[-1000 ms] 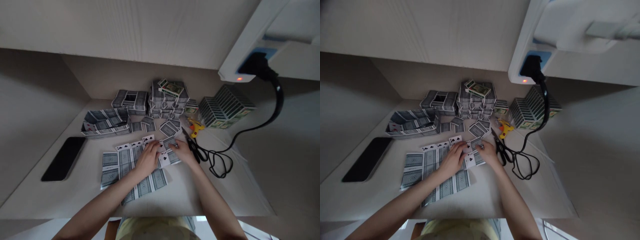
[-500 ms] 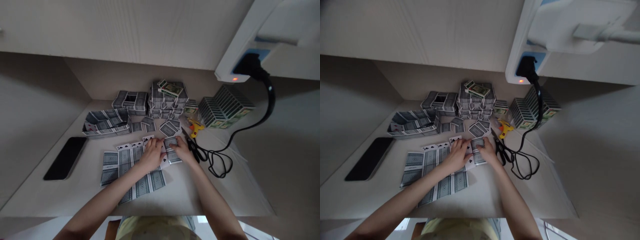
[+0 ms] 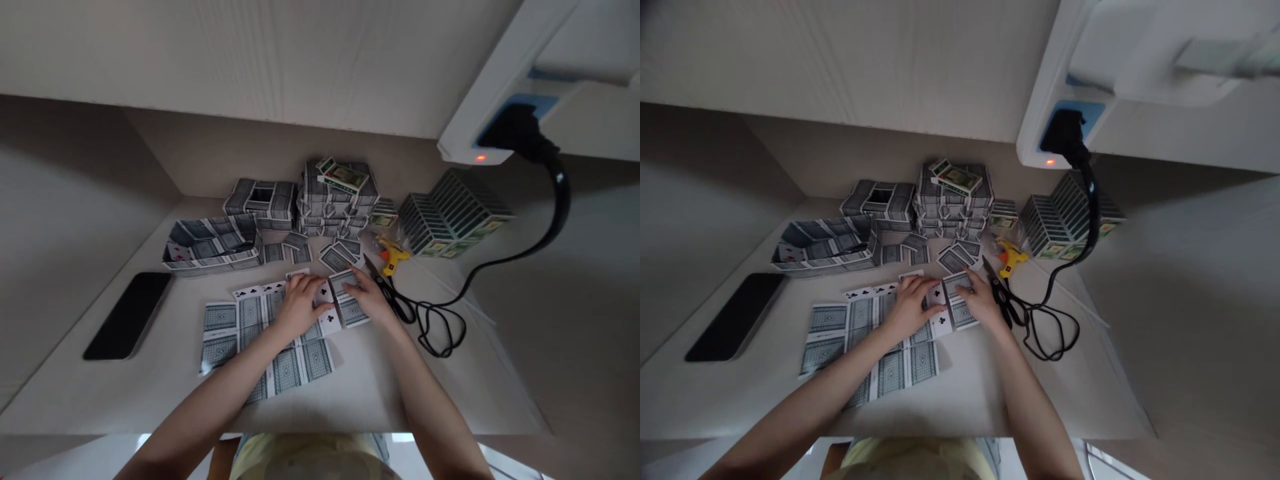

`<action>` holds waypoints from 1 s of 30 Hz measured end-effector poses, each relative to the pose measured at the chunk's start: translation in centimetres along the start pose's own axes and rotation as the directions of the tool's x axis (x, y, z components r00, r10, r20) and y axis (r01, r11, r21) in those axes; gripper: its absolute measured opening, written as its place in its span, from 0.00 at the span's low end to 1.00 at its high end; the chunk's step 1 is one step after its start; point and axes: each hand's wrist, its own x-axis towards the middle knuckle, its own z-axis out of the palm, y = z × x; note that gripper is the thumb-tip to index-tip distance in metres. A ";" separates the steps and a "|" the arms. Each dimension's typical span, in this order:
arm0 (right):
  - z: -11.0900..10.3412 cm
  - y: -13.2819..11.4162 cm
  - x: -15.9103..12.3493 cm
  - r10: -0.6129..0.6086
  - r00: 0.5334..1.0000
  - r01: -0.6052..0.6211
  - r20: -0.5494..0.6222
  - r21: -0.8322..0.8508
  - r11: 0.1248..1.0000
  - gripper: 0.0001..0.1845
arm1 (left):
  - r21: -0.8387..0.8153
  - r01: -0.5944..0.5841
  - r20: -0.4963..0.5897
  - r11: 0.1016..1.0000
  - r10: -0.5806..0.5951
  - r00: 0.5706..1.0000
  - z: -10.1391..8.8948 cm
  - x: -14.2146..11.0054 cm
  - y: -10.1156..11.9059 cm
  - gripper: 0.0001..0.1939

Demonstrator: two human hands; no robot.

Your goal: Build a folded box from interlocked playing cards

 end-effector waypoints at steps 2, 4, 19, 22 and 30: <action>0.1 -0.2 -0.1 0.016 1.000 -0.015 0.018 -0.017 1.000 0.30 | -0.003 0.008 0.005 1.000 -0.008 1.000 0.0 0.0 0.0 0.24; 0.4 -0.3 -0.3 0.029 0.999 -0.028 0.032 -0.032 0.999 0.30 | -0.007 0.022 0.008 1.000 -0.022 1.000 0.0 0.0 0.0 0.25; 0.4 -0.6 -0.3 0.017 0.999 -0.015 0.040 -0.045 0.999 0.29 | -0.031 0.039 0.011 0.999 -0.038 0.999 0.1 0.0 0.0 0.21; 0.3 -0.5 -0.2 0.001 1.000 0.000 0.016 -0.038 0.999 0.29 | -0.030 0.032 0.007 0.999 -0.032 0.999 0.1 -0.1 0.0 0.20; 0.2 -0.6 -0.3 0.034 0.999 -0.034 0.031 0.001 0.999 0.28 | -0.029 0.039 0.005 0.999 -0.039 0.999 -0.1 0.0 0.2 0.18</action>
